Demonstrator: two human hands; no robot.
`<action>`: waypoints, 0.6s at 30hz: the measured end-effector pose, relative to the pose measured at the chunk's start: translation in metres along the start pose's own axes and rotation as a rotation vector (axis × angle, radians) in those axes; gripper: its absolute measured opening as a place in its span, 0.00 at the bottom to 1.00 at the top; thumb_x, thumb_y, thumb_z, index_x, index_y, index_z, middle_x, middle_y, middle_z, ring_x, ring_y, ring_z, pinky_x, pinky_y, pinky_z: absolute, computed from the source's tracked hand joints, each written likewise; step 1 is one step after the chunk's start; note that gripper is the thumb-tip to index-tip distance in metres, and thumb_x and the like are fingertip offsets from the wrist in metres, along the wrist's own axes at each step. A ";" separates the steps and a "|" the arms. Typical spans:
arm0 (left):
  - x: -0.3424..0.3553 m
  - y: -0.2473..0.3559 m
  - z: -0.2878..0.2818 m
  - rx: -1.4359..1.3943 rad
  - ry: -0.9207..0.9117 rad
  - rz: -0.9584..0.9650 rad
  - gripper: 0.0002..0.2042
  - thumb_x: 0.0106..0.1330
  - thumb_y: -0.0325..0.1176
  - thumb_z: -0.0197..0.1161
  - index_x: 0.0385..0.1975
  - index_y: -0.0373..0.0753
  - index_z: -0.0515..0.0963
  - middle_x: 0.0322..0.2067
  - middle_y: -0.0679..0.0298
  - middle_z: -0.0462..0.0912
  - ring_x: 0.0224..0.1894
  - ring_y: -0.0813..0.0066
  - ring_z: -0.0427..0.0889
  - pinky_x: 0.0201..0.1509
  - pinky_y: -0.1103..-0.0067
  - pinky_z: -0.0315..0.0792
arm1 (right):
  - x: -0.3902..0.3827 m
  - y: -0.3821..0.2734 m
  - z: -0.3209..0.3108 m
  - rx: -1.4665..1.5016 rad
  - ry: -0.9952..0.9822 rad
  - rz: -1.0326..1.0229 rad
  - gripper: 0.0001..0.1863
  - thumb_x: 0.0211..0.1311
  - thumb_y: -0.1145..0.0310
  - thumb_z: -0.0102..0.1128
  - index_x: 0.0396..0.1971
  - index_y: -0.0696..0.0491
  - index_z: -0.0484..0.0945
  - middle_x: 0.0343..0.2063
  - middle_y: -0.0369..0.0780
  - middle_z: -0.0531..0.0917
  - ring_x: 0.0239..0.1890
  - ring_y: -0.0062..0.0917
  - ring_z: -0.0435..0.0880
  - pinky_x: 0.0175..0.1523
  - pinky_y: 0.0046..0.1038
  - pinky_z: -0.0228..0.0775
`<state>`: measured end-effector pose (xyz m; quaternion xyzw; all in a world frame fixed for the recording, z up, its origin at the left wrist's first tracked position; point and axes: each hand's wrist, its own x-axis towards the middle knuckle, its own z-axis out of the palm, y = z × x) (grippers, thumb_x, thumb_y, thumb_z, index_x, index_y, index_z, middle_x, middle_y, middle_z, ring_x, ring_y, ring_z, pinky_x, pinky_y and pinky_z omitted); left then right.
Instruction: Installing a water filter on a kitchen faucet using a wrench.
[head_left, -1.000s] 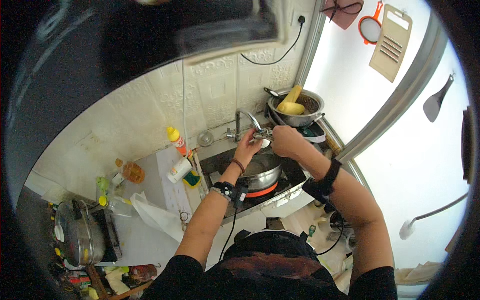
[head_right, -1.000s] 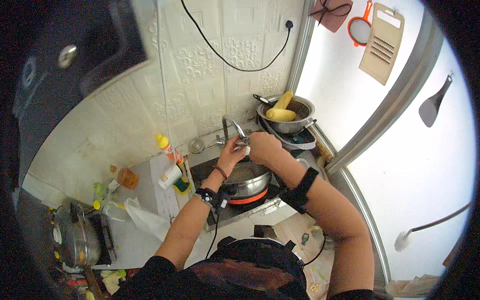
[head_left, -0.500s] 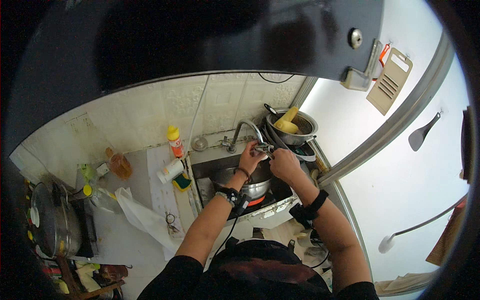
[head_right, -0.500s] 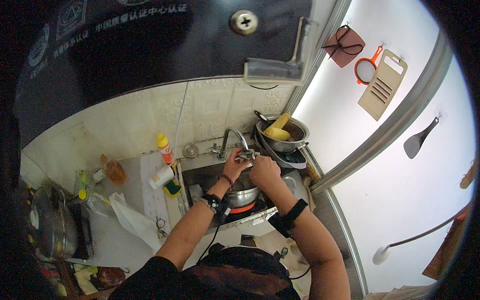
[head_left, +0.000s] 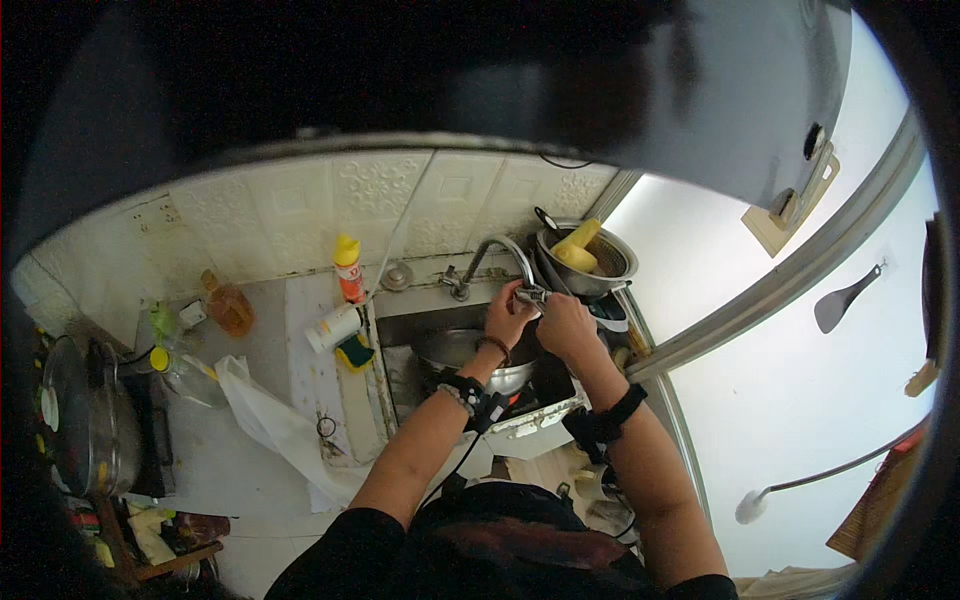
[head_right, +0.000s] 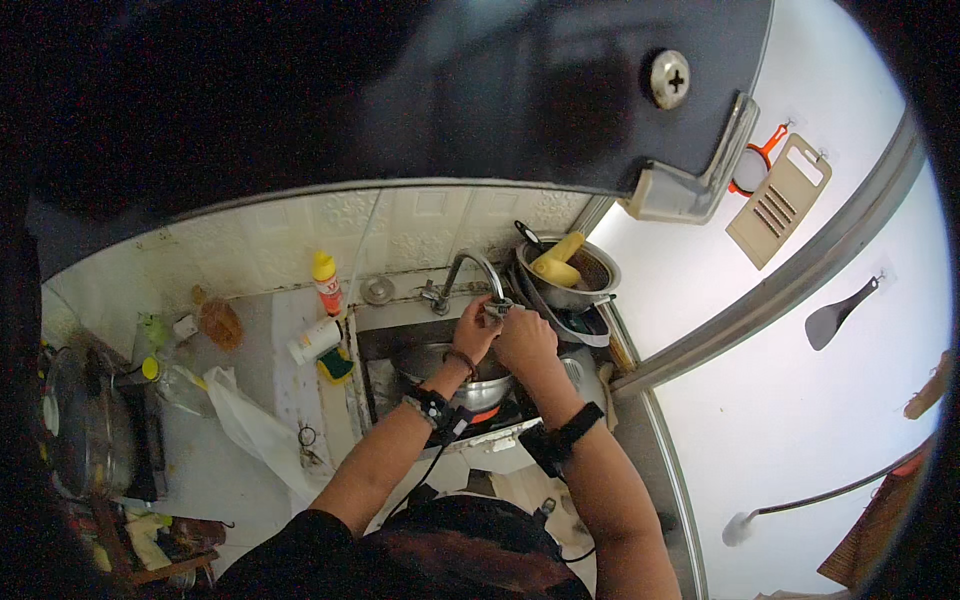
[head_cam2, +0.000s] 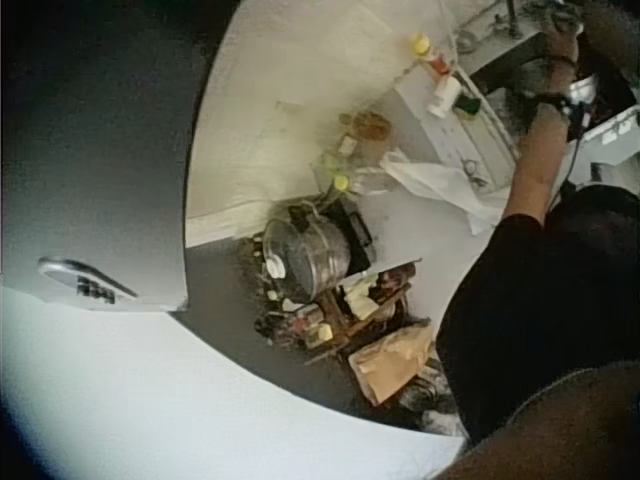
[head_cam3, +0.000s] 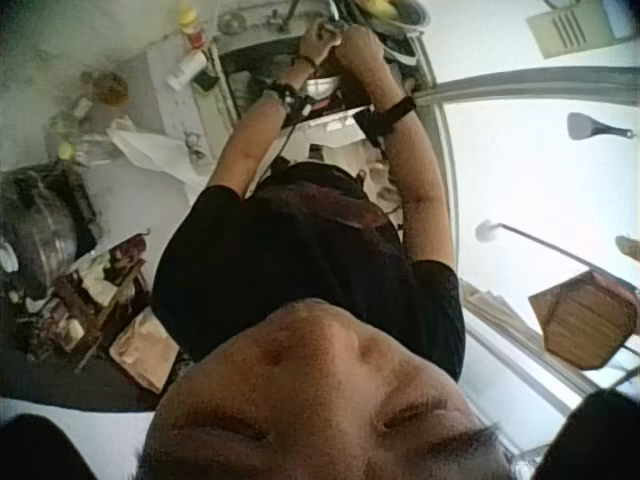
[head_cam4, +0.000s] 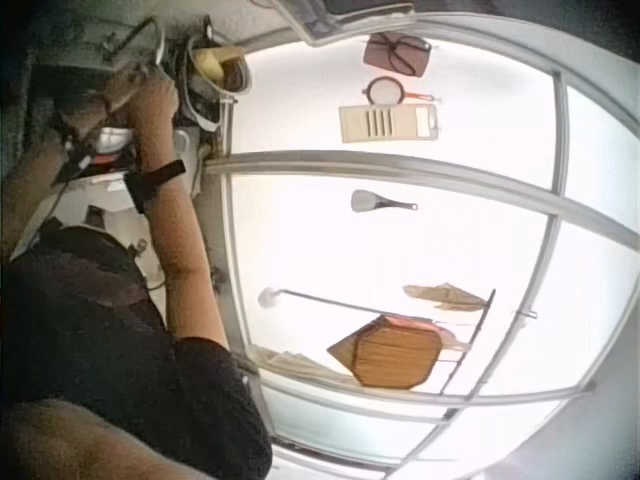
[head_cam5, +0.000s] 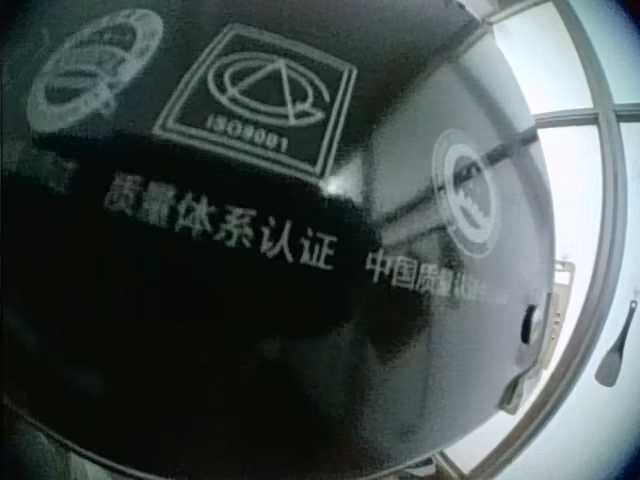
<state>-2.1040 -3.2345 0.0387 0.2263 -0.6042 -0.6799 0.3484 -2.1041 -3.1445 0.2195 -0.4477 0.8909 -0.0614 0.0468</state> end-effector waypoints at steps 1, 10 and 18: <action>-0.001 -0.002 0.003 0.070 0.060 0.068 0.24 0.56 0.35 0.65 0.52 0.38 0.68 0.42 0.58 0.75 0.40 0.65 0.77 0.43 0.68 0.73 | -0.001 0.004 0.000 -0.008 -0.005 0.006 0.09 0.48 0.72 0.51 0.27 0.61 0.75 0.31 0.56 0.79 0.37 0.51 0.78 0.41 0.45 0.71; 0.000 -0.003 0.007 -0.044 0.007 0.145 0.24 0.54 0.37 0.67 0.50 0.39 0.69 0.38 0.61 0.75 0.37 0.66 0.75 0.40 0.69 0.71 | 0.020 0.021 0.016 -0.011 -0.130 0.010 0.14 0.49 0.69 0.51 0.35 0.55 0.78 0.35 0.53 0.79 0.41 0.49 0.77 0.46 0.43 0.69; 0.002 -0.004 0.015 0.164 0.156 0.127 0.25 0.49 0.37 0.69 0.46 0.38 0.70 0.41 0.56 0.75 0.44 0.59 0.75 0.47 0.67 0.71 | 0.035 0.032 0.028 -0.177 -0.160 -0.122 0.14 0.52 0.67 0.50 0.40 0.52 0.75 0.36 0.49 0.79 0.40 0.46 0.78 0.44 0.43 0.71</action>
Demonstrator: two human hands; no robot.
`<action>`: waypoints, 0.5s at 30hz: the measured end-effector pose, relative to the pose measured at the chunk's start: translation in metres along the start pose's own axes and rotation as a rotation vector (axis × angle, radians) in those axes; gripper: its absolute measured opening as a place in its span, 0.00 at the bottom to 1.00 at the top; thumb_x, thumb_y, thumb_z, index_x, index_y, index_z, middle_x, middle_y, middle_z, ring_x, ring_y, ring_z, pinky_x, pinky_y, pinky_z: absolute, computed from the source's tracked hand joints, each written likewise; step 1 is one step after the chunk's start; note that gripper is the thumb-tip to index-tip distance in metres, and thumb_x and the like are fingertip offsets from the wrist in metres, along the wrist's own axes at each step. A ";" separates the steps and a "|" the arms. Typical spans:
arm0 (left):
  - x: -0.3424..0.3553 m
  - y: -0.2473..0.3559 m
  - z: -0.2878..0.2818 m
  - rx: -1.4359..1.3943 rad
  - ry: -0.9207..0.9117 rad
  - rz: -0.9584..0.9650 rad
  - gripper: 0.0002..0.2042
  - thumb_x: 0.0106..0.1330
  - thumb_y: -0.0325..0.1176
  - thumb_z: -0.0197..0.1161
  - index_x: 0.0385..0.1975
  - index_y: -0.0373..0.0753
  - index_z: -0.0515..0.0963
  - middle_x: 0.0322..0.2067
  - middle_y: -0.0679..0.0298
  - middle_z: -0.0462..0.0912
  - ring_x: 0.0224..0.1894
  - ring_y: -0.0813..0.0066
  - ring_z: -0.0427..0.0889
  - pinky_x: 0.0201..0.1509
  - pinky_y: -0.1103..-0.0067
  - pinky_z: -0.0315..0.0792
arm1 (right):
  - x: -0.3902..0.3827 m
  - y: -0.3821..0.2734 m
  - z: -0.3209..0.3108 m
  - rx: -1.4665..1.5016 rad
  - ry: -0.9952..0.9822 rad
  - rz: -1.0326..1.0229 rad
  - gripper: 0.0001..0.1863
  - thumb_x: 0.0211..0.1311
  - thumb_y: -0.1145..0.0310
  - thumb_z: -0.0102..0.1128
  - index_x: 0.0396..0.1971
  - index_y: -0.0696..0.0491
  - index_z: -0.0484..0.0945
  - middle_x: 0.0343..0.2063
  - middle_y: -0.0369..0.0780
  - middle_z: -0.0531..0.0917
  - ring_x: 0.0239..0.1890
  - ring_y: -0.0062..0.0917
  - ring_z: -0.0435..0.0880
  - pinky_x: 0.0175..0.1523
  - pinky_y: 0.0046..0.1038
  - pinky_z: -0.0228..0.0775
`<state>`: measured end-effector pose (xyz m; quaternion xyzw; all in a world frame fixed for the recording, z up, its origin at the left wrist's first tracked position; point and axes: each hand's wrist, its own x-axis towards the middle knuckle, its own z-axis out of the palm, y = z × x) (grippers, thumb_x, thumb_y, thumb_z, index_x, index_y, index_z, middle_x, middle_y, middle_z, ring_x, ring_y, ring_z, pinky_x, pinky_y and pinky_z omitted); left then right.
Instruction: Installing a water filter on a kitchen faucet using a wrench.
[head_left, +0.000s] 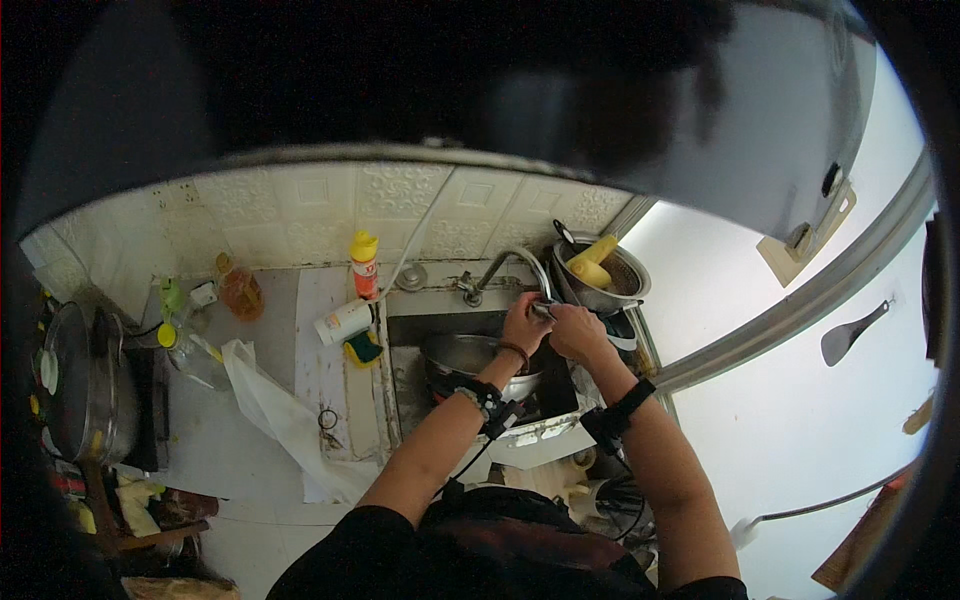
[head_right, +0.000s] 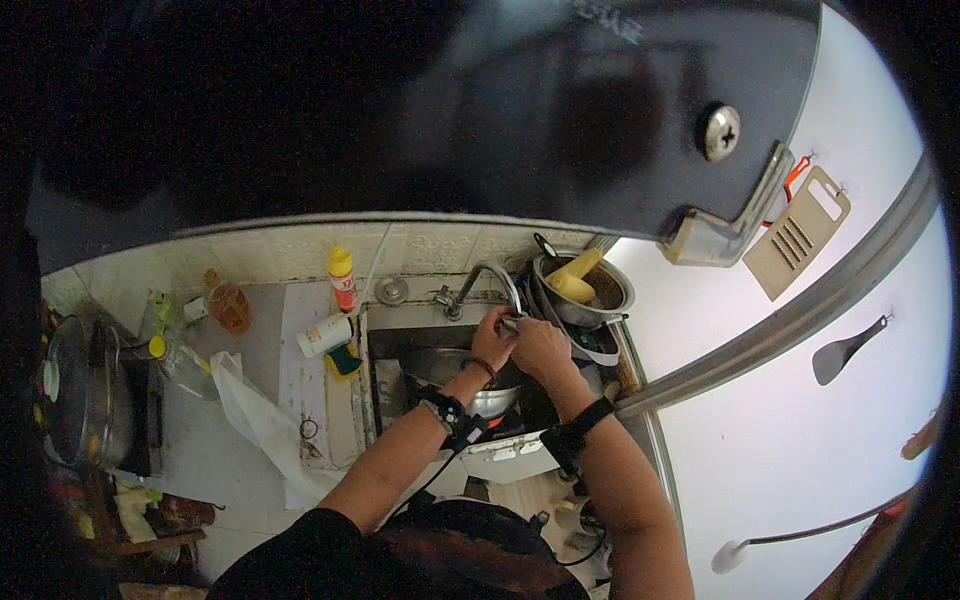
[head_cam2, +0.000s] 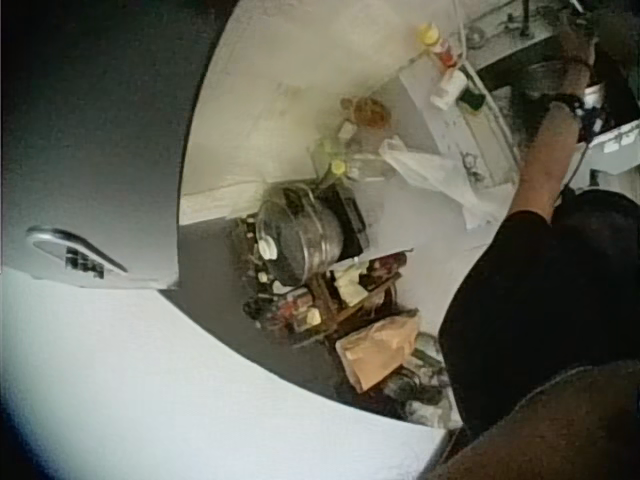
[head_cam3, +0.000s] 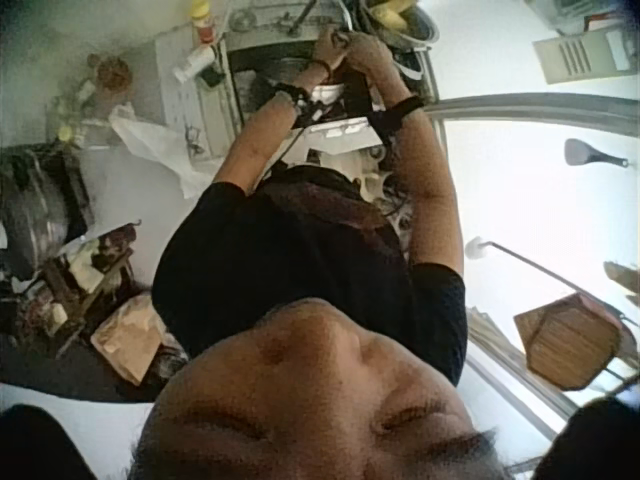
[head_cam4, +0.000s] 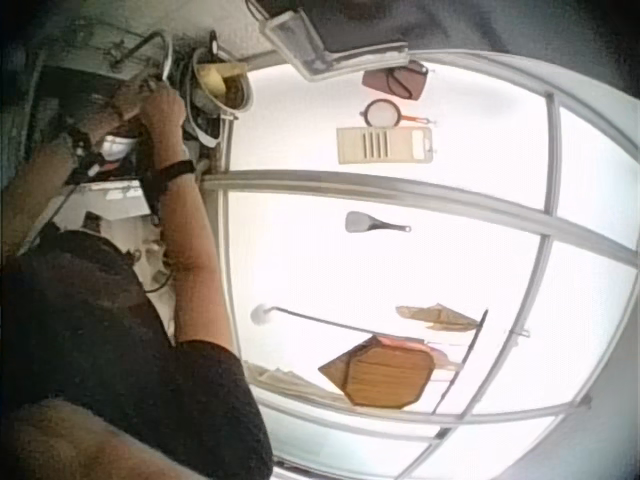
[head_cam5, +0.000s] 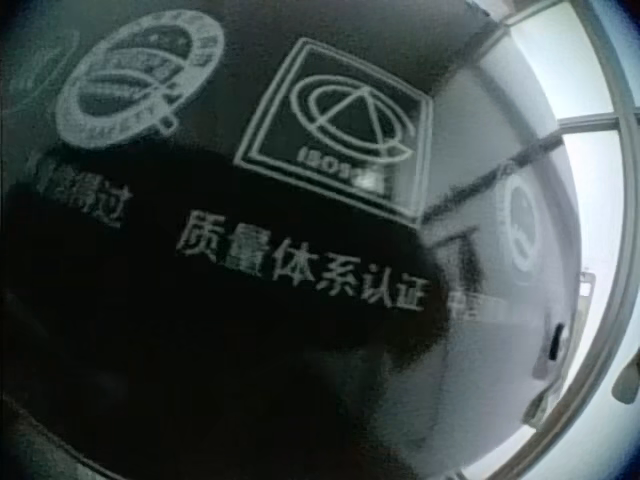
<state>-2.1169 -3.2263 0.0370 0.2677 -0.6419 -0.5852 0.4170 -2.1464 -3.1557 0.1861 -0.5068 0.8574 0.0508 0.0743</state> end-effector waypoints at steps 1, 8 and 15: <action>-0.001 0.003 -0.002 -0.124 -0.047 -0.075 0.26 0.48 0.39 0.70 0.47 0.39 0.71 0.42 0.57 0.75 0.45 0.60 0.75 0.47 0.67 0.71 | -0.003 0.004 -0.003 -0.004 -0.005 0.000 0.14 0.52 0.67 0.50 0.40 0.52 0.75 0.36 0.49 0.79 0.40 0.46 0.78 0.44 0.43 0.71; 0.000 -0.011 -0.002 -0.235 0.006 -0.064 0.27 0.47 0.41 0.73 0.46 0.37 0.72 0.42 0.59 0.75 0.44 0.66 0.76 0.47 0.71 0.71 | -0.009 0.013 -0.023 -0.047 -0.019 -0.062 0.21 0.55 0.66 0.51 0.51 0.39 0.73 0.37 0.47 0.80 0.41 0.44 0.78 0.45 0.41 0.70; 0.000 -0.028 0.004 -0.350 -0.014 -0.011 0.26 0.49 0.41 0.72 0.47 0.37 0.73 0.39 0.61 0.77 0.41 0.70 0.77 0.43 0.73 0.73 | 0.002 0.044 -0.022 0.006 -0.088 -0.098 0.21 0.57 0.64 0.51 0.53 0.34 0.72 0.38 0.42 0.81 0.42 0.39 0.79 0.44 0.40 0.70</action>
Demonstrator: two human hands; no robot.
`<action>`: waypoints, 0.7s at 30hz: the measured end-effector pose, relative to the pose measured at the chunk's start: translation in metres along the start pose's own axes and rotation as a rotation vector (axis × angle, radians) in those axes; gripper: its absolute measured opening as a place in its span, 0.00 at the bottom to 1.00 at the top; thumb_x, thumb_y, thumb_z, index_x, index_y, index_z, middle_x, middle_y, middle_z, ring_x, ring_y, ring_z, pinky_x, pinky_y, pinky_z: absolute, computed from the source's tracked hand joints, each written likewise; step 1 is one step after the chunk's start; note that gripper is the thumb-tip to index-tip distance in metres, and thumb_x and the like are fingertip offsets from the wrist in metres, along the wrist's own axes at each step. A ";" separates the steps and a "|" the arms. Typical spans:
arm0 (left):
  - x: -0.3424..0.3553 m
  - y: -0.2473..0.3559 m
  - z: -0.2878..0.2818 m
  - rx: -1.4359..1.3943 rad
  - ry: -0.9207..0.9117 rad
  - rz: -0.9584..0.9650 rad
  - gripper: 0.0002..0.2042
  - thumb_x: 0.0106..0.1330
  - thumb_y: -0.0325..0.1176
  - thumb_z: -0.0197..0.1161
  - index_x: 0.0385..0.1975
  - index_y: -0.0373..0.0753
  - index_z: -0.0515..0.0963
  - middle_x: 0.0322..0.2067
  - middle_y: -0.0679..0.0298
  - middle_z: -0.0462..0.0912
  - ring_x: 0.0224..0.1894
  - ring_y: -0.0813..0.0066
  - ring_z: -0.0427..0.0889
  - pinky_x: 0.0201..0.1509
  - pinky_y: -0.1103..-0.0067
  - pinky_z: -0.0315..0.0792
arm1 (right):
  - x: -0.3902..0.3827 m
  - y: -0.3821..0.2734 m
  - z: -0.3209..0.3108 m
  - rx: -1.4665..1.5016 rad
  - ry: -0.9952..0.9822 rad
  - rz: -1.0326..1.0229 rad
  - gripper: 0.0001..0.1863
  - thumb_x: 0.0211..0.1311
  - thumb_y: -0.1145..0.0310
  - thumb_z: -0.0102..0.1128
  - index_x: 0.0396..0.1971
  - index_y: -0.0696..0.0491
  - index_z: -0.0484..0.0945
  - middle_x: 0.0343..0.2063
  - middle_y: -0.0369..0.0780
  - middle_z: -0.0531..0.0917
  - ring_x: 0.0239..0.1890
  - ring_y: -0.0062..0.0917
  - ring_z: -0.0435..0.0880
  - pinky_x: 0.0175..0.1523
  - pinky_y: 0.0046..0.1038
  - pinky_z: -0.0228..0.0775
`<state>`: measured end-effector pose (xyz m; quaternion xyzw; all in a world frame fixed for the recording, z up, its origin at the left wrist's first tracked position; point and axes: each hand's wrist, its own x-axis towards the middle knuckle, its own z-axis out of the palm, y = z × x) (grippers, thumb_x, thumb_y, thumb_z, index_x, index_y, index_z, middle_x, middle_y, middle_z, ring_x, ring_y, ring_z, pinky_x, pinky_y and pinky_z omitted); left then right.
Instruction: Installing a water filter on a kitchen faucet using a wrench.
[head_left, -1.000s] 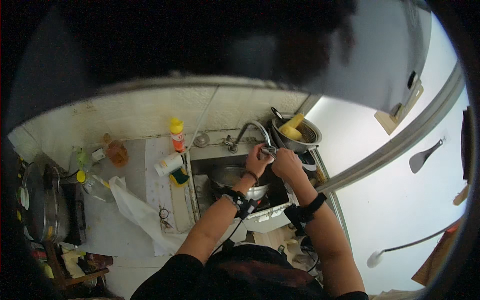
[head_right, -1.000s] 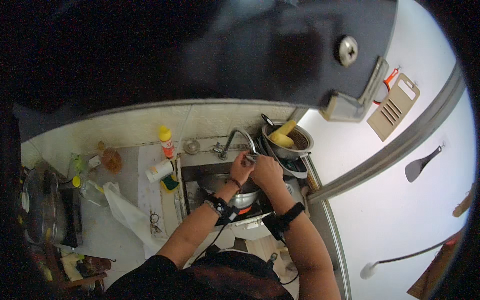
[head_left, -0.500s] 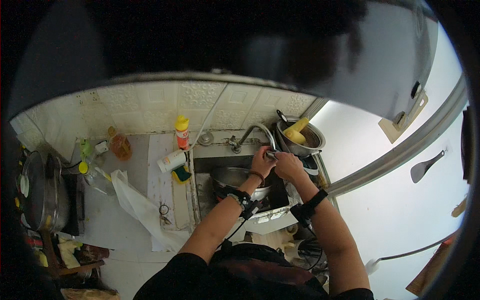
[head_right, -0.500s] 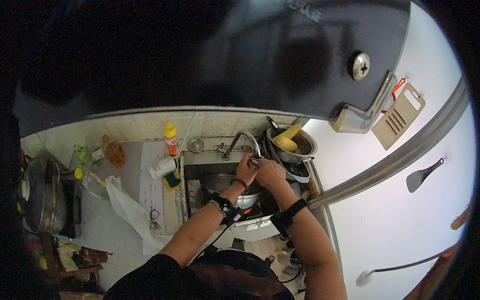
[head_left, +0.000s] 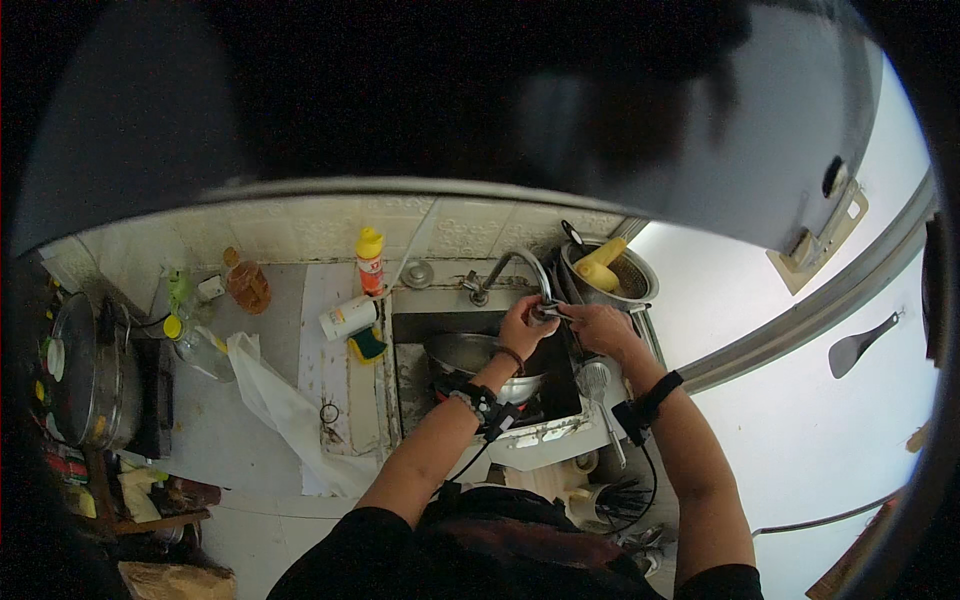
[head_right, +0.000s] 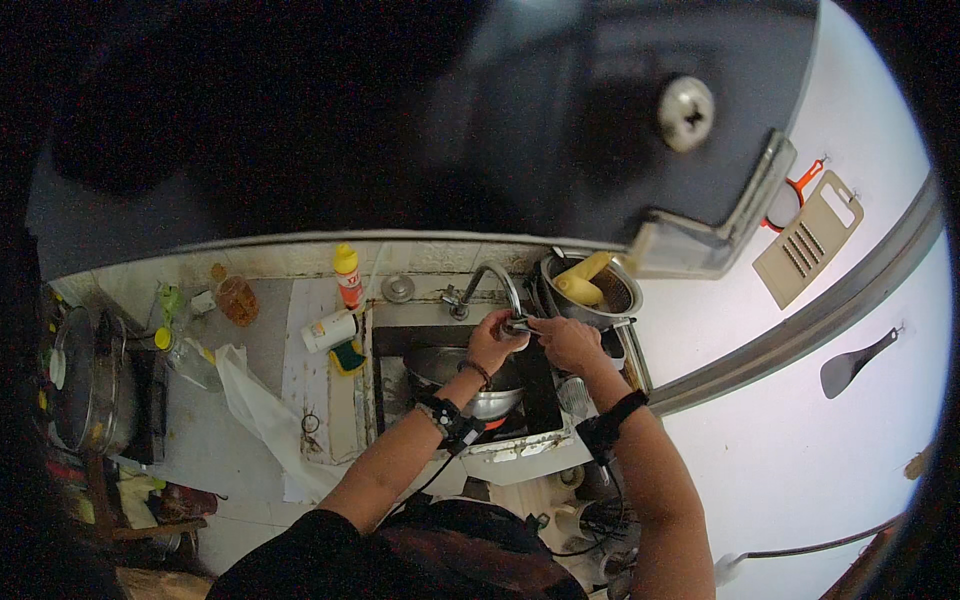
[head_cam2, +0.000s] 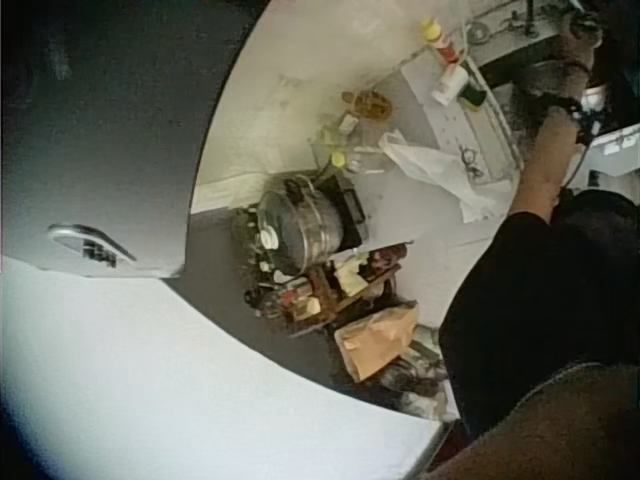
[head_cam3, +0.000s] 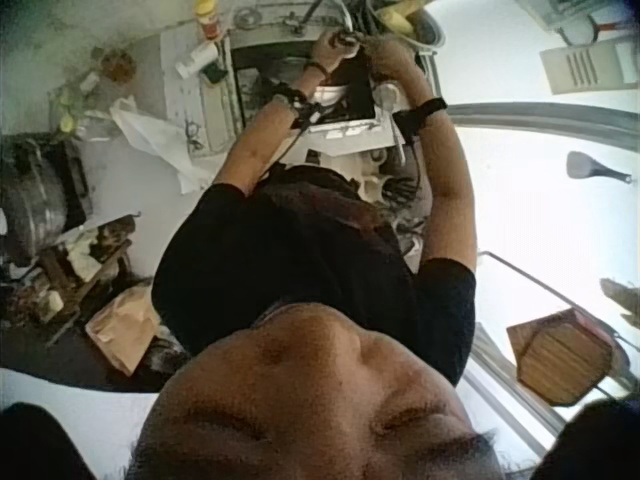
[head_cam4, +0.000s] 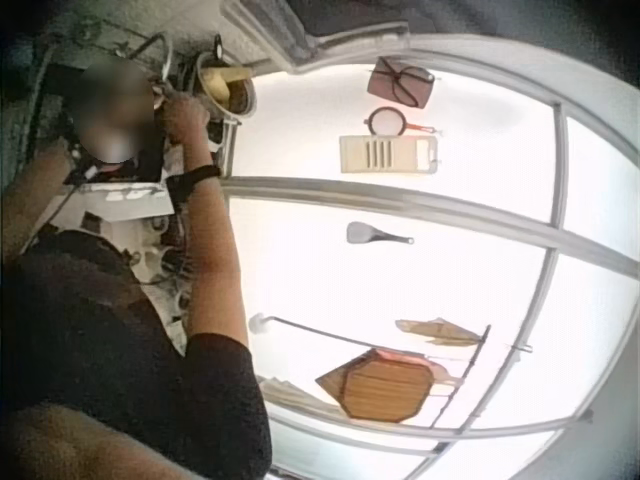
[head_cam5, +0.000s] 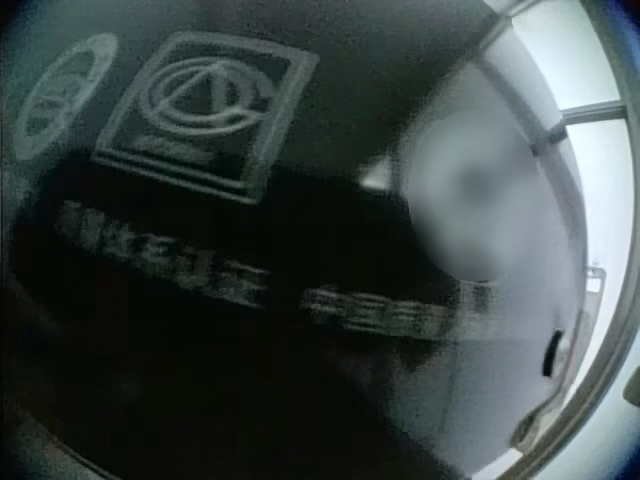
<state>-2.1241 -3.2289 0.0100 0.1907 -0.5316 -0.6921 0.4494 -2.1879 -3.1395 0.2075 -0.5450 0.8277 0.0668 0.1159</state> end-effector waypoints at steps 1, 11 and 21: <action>0.001 -0.002 -0.002 0.006 -0.001 0.000 0.26 0.49 0.41 0.72 0.47 0.37 0.73 0.39 0.61 0.77 0.41 0.70 0.77 0.43 0.73 0.73 | 0.003 0.005 -0.001 0.031 -0.011 -0.035 0.21 0.58 0.63 0.51 0.53 0.33 0.72 0.38 0.41 0.81 0.42 0.39 0.79 0.44 0.39 0.70; -0.010 0.050 -0.015 -0.058 -0.090 -0.069 0.32 0.53 0.34 0.70 0.56 0.40 0.60 0.42 0.59 0.75 0.43 0.70 0.77 0.45 0.74 0.74 | 0.066 0.060 0.008 0.516 -0.167 -0.472 0.25 0.52 0.84 0.53 0.52 0.49 0.74 0.46 0.37 0.80 0.48 0.21 0.75 0.54 0.23 0.64; -0.008 0.044 -0.021 0.007 -0.126 -0.070 0.37 0.53 0.34 0.69 0.60 0.39 0.53 0.44 0.57 0.73 0.47 0.70 0.74 0.49 0.72 0.71 | 0.125 0.081 0.062 0.414 -0.039 -0.474 0.15 0.50 0.79 0.58 0.41 0.54 0.79 0.34 0.40 0.82 0.37 0.25 0.78 0.43 0.27 0.70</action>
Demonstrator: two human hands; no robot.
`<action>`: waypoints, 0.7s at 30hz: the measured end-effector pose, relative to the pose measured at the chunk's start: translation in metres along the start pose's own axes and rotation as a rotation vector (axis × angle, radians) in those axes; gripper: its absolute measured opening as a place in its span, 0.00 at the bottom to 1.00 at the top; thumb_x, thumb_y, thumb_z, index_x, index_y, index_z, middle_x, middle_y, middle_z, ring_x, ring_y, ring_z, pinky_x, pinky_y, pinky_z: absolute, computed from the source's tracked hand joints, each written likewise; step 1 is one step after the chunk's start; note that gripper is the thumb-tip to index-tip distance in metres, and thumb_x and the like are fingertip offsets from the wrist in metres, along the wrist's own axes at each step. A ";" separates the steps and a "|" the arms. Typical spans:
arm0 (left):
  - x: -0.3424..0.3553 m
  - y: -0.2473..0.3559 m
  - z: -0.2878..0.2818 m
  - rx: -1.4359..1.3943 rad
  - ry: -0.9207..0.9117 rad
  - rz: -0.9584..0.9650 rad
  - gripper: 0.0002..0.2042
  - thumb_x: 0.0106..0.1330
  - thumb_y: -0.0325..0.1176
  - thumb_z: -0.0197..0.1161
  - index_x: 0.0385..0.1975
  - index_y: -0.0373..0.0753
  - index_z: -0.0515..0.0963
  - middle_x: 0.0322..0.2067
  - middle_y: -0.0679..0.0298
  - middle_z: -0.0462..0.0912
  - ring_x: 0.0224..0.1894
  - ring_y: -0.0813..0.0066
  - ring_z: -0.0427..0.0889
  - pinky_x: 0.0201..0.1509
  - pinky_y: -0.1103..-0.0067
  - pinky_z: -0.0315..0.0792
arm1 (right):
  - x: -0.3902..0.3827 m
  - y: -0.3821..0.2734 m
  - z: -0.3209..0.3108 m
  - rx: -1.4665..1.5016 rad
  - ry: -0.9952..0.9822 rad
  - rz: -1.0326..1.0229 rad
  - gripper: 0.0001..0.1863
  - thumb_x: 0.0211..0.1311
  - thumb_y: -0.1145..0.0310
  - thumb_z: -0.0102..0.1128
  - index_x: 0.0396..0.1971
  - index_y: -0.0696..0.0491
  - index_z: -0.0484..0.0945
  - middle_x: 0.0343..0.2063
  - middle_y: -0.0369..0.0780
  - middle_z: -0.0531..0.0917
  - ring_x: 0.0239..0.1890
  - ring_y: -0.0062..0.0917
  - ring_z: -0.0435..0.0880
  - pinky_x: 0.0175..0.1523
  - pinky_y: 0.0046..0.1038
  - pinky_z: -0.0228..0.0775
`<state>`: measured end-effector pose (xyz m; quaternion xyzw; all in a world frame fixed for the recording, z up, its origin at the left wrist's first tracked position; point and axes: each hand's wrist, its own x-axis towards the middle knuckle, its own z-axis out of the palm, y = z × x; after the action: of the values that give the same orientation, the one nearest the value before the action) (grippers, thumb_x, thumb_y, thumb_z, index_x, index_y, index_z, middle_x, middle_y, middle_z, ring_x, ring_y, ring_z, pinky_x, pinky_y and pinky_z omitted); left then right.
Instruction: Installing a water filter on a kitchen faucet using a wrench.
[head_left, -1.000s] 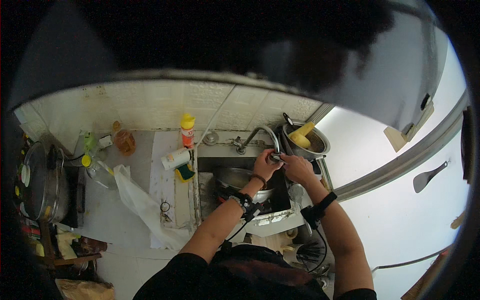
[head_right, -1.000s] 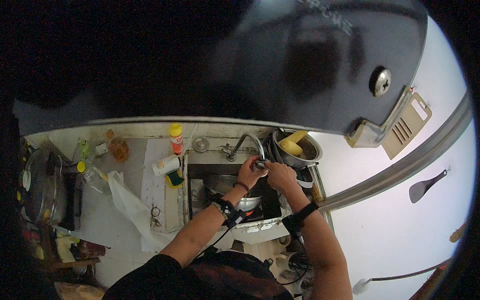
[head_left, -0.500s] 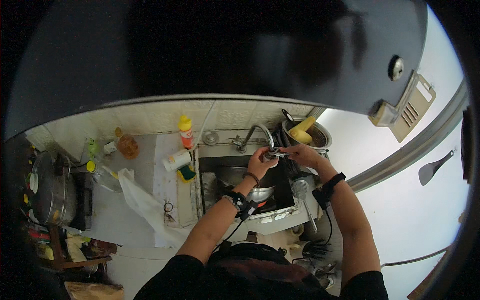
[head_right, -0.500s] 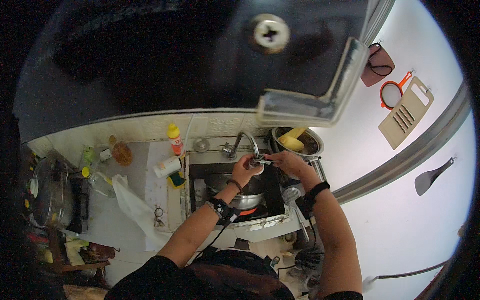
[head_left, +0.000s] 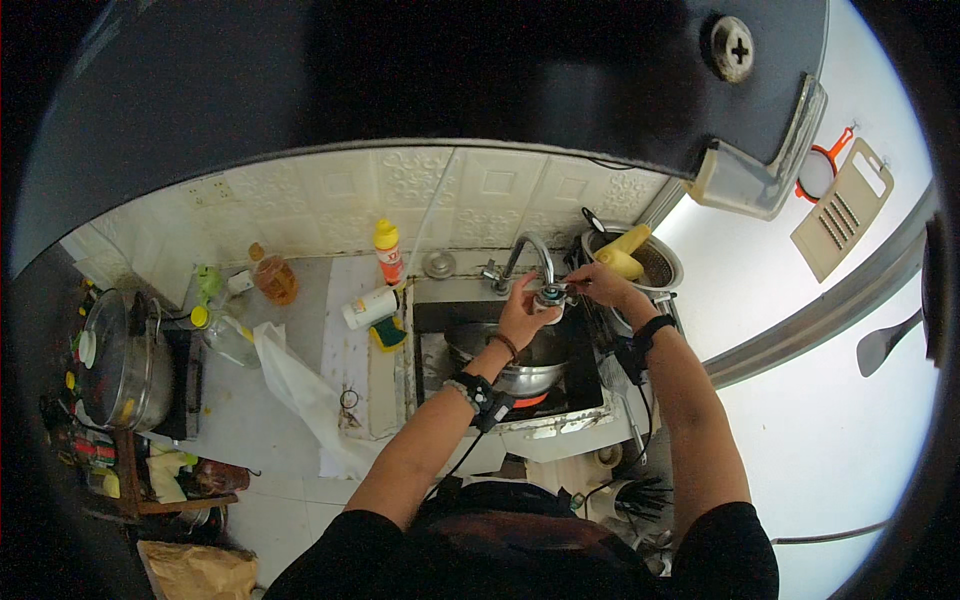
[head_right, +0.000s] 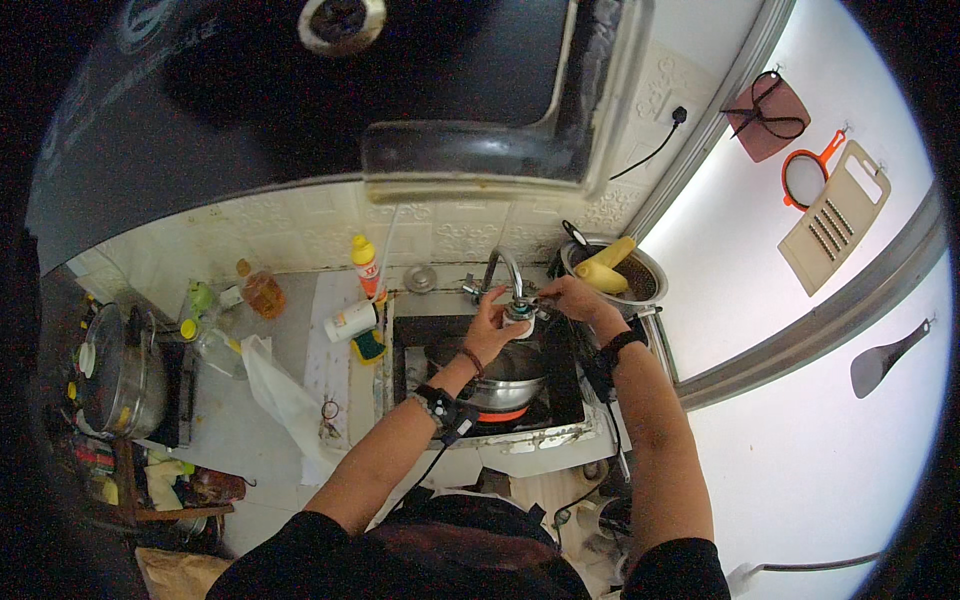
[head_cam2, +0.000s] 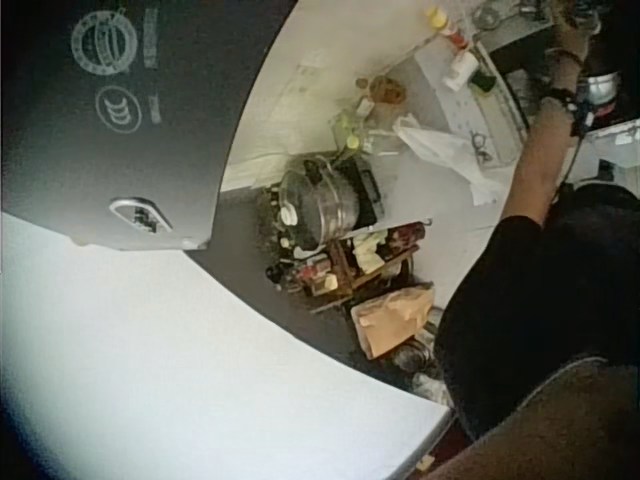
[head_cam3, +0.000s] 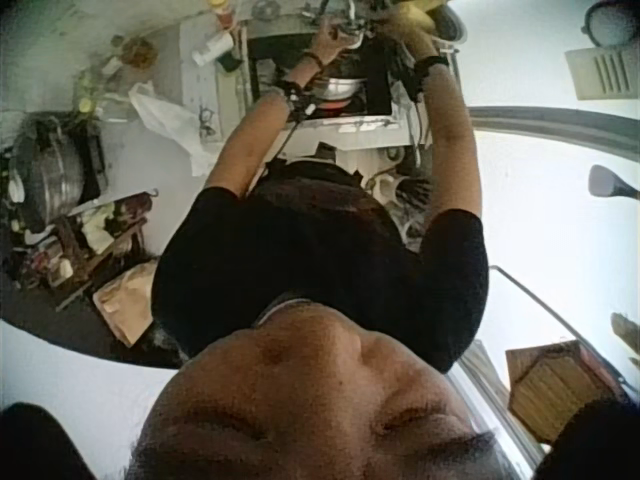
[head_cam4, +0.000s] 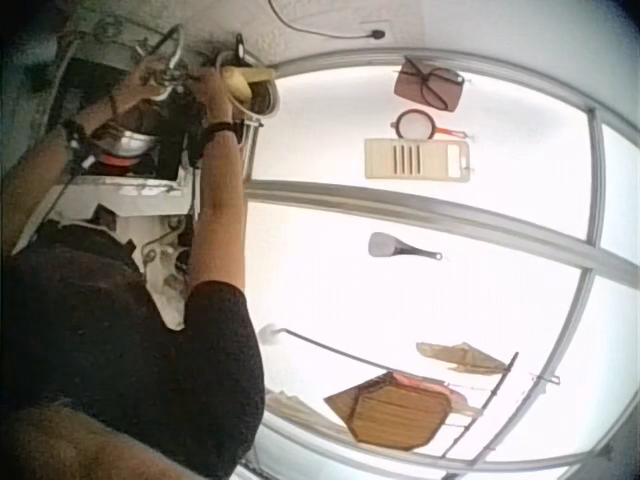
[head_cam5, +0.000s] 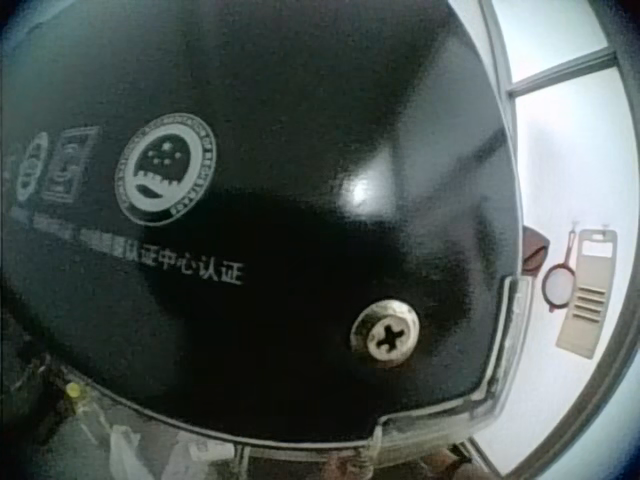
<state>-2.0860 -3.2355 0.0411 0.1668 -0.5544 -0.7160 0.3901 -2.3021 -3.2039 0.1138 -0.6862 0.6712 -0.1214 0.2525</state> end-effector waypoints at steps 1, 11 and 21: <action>0.001 -0.002 0.000 -0.005 -0.006 -0.012 0.36 0.54 0.34 0.69 0.60 0.39 0.54 0.44 0.57 0.73 0.47 0.70 0.74 0.50 0.72 0.71 | -0.001 0.000 0.000 -0.020 0.031 -0.058 0.11 0.53 0.76 0.57 0.38 0.54 0.79 0.32 0.42 0.82 0.35 0.29 0.79 0.42 0.28 0.71; 0.002 -0.005 0.011 0.247 0.049 0.022 0.30 0.56 0.44 0.66 0.56 0.38 0.65 0.45 0.60 0.73 0.44 0.70 0.75 0.46 0.74 0.72 | -0.074 -0.099 -0.046 -0.294 0.187 0.344 0.14 0.57 0.60 0.53 0.30 0.57 0.78 0.24 0.48 0.80 0.31 0.41 0.80 0.36 0.37 0.70; 0.021 -0.027 0.008 0.118 -0.059 -0.052 0.42 0.53 0.54 0.66 0.63 0.41 0.53 0.39 0.61 0.74 0.44 0.70 0.76 0.43 0.75 0.74 | -0.100 -0.114 -0.024 -0.019 0.236 0.551 0.24 0.56 0.56 0.55 0.15 0.64 0.72 0.08 0.42 0.70 0.13 0.29 0.69 0.22 0.37 0.60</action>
<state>-2.1143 -3.2435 0.0231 0.1826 -0.6026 -0.6964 0.3443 -2.2230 -3.1132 0.2098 -0.4619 0.8579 -0.1211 0.1897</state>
